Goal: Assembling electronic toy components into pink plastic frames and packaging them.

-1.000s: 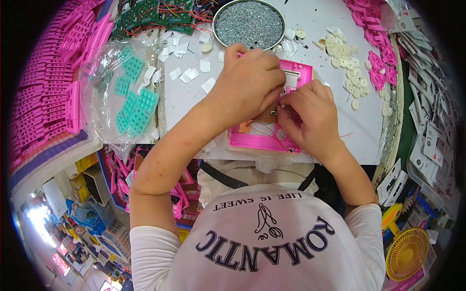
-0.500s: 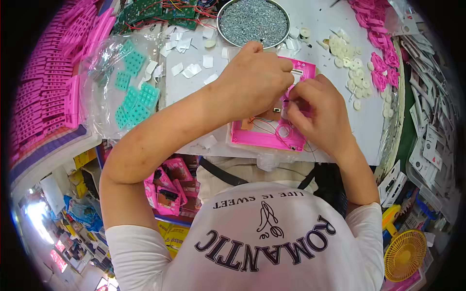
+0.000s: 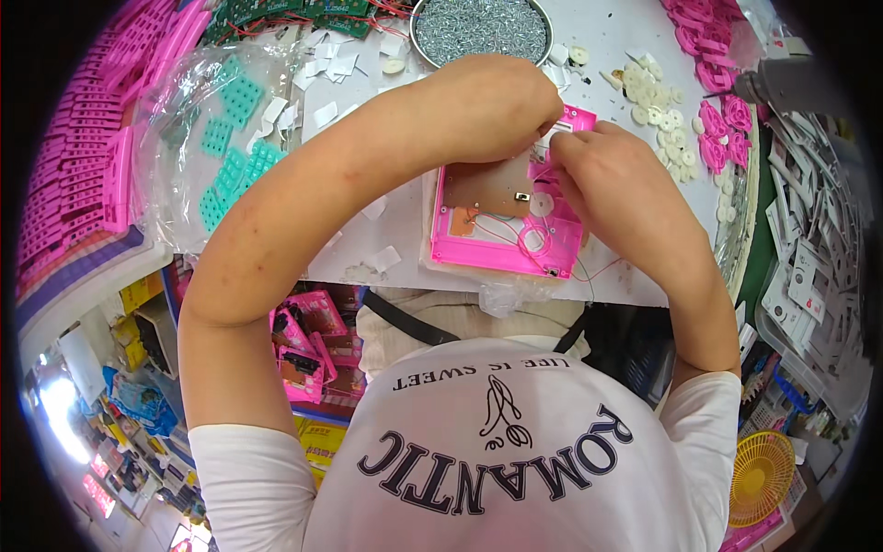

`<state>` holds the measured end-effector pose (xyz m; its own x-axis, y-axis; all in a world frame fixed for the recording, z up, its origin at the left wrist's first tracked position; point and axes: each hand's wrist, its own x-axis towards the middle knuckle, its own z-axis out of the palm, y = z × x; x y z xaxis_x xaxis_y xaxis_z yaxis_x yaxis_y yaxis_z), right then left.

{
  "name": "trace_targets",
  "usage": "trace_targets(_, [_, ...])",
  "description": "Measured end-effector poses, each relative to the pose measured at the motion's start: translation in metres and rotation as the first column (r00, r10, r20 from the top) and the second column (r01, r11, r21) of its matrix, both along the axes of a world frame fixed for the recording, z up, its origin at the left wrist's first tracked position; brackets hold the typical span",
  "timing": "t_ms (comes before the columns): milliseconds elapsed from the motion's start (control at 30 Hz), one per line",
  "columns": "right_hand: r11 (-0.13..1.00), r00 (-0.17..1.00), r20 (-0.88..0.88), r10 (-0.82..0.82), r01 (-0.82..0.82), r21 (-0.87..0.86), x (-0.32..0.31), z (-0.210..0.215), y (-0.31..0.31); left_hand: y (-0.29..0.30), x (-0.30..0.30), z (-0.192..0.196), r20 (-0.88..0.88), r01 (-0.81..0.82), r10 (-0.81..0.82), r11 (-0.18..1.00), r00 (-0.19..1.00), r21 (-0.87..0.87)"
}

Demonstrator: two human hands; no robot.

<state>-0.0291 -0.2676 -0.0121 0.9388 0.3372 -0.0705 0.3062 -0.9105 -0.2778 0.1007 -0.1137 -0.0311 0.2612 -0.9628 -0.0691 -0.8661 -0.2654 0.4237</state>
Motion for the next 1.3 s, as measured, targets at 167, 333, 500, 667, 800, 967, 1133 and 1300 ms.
trace_targets(167, [0.956,0.97,0.172,-0.171,0.121,0.269,-0.004,-0.01,-0.002,0.006,-0.002,-0.014,0.092,-0.001,0.009,0.997,0.996,-0.081])
trace_targets(333, [0.909,0.915,0.301,-0.269,0.138,0.392,-0.007,-0.038,0.005,0.009,-0.004,-0.015,0.038,-0.046,0.049,0.996,0.998,-0.08])
trace_targets(500, [0.942,0.923,0.314,-0.222,0.12,0.314,-0.009,-0.038,0.003,0.01,-0.004,-0.02,0.082,-0.018,0.029,0.992,0.996,-0.127])
trace_targets(667, [0.998,0.939,0.344,-0.019,-0.002,0.06,-0.029,-0.022,0.01,0.013,-0.01,-0.018,0.219,0.071,-0.04,0.988,0.975,-0.134])
trace_targets(800, [0.979,0.962,0.271,0.03,-0.083,0.184,-0.028,-0.02,0.0,0.011,-0.011,-0.018,0.207,0.083,-0.065,0.993,0.976,-0.079])
trace_targets(967, [0.974,0.958,0.282,-0.05,-0.016,0.227,-0.036,-0.027,0.007,0.011,-0.013,-0.021,0.192,0.06,-0.021,0.979,0.981,-0.197])
trace_targets(1133, [0.991,0.955,0.272,-0.122,0.131,-0.012,-0.044,-0.024,0.035,0.011,-0.015,-0.025,0.156,0.009,0.017,0.987,0.988,-0.161])
trace_targets(1300, [0.99,0.996,0.09,0.003,0.01,-0.142,-0.032,-0.004,0.031,0.018,-0.013,-0.03,-0.058,-0.099,0.083,0.926,0.995,-0.365])
